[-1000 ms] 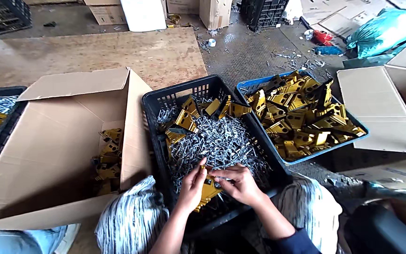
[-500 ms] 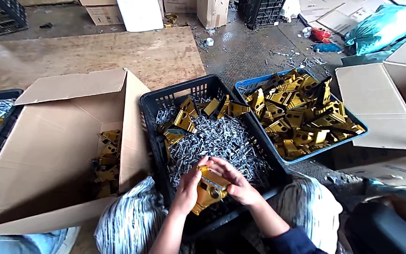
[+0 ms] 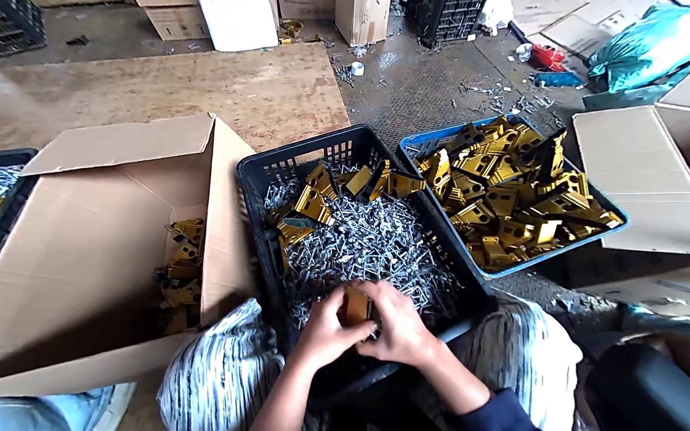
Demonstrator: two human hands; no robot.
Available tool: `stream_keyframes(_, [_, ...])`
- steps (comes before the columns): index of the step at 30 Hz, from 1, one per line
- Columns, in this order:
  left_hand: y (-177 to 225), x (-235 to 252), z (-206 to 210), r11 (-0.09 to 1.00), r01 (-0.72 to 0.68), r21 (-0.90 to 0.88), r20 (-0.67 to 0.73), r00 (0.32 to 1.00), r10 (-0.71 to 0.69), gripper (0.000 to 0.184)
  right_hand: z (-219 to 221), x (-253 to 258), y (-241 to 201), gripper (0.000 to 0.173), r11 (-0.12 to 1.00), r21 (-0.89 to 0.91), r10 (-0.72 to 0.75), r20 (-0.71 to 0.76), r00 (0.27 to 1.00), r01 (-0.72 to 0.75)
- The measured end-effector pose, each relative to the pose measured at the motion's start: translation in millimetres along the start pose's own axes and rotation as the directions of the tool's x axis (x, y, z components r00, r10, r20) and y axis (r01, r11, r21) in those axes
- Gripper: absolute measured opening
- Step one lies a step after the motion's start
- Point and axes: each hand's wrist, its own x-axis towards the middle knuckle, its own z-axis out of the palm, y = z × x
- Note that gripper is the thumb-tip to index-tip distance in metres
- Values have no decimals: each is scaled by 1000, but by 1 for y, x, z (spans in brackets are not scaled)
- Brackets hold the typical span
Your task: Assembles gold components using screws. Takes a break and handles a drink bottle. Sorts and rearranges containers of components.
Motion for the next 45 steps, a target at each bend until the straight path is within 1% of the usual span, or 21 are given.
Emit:
stream_keyframes(2, [-3, -2, 3, 1000, 20, -10, -8, 1000, -20, 59, 1, 0, -3, 95, 999, 11, 29, 91, 995, -30])
stream_keyframes(4, [-4, -5, -2, 999, 31, -40, 20, 999, -31, 56, -5, 1, -1, 98, 972, 172, 129, 178, 976, -160])
stream_keyframes(5, [-5, -7, -3, 998, 26, -59, 44, 999, -24, 56, -10, 1, 0, 86, 937, 263, 175, 210, 962, -228])
stream_keyframes(6, [-7, -8, -2, 997, 19, -77, 60, 998, -15, 54, -13, 2, 1, 64, 898, 336, 215, 226, 950, -283])
stream_keyframes(8, [-9, -10, 1, 996, 10, -92, 73, 997, -3, 52, -15, 0, 0, 31, 855, 385, 279, 222, 934, -347])
stream_keyframes(11, [-12, -12, 7, 1000, -3, -24, 30, 1000, 4, 47, -11, -4, -3, 17, 840, 393, 327, 184, 927, -374])
stream_keyframes(14, [-11, -23, 11, 999, -29, 23, 17, 999, 29, 44, -11, -11, -15, 17, 859, 359, 335, 147, 931, -366])
stream_keyframes(17, [0, -50, 9, 993, -112, 30, 107, 988, 109, 54, -16, -30, -45, 17, 942, 242, 222, 61, 973, -230])
stream_keyframes(19, [-4, -73, 15, 976, -194, -94, 154, 966, 207, 66, -13, -49, -63, 25, 991, 67, 114, -8, 993, -113])
stream_keyframes(20, [-7, -85, 24, 964, -172, -200, 133, 971, 201, 68, -9, -58, -70, 27, 997, 2, 78, -35, 996, -78])
stream_keyframes(22, [-14, -107, 50, 946, -110, -305, -66, 993, 94, 64, 4, -72, -81, 24, 997, -61, 40, -76, 996, -45])
stream_keyframes(24, [-17, -117, 75, 955, -98, -280, -358, 934, -9, 64, 14, -81, -90, 20, 995, -100, 19, -88, 996, -28])
stream_keyframes(25, [-20, -118, 80, 959, -128, -252, -432, 902, 7, 62, 18, -82, -93, 20, 992, -125, 11, -88, 996, -22])
stream_keyframes(27, [-29, -120, 82, 954, -215, -209, -473, 876, 94, 58, 20, -85, -99, 19, 985, -171, -3, -84, 996, -12])
stream_keyframes(32, [-43, -109, 77, 940, -308, -144, -482, 852, 205, 59, 32, -85, -96, 20, 973, -232, -29, -170, 985, -11])
stream_keyframes(35, [-34, -94, 70, 950, -213, -230, -511, 857, 69, 52, 36, -66, -84, 20, 981, -189, 11, -144, 990, -38])
stream_keyframes(38, [-25, -89, 62, 941, -121, -317, -506, 861, -60, 50, 27, -44, -76, 20, 990, -141, -2, 35, 999, 7])
stream_keyframes(39, [-24, -94, 59, 947, -105, -302, -464, 884, -50, 50, 21, -42, -76, 21, 994, -110, 11, 80, 997, -2])
stream_keyframes(42, [-20, -121, 47, 978, -110, -178, -297, 953, 53, 74, 0, -45, -84, 23, 998, -13, 68, 110, 992, -67])
stream_keyframes(43, [-20, -133, 43, 984, -90, -153, -260, 964, 47, 72, -7, -49, -89, 24, 996, 15, 85, 123, 989, -88])
stream_keyframes(45, [-15, -153, 36, 989, 71, -131, -165, 982, -92, 50, -10, -62, -95, 24, 991, 50, 117, 172, 978, -127])
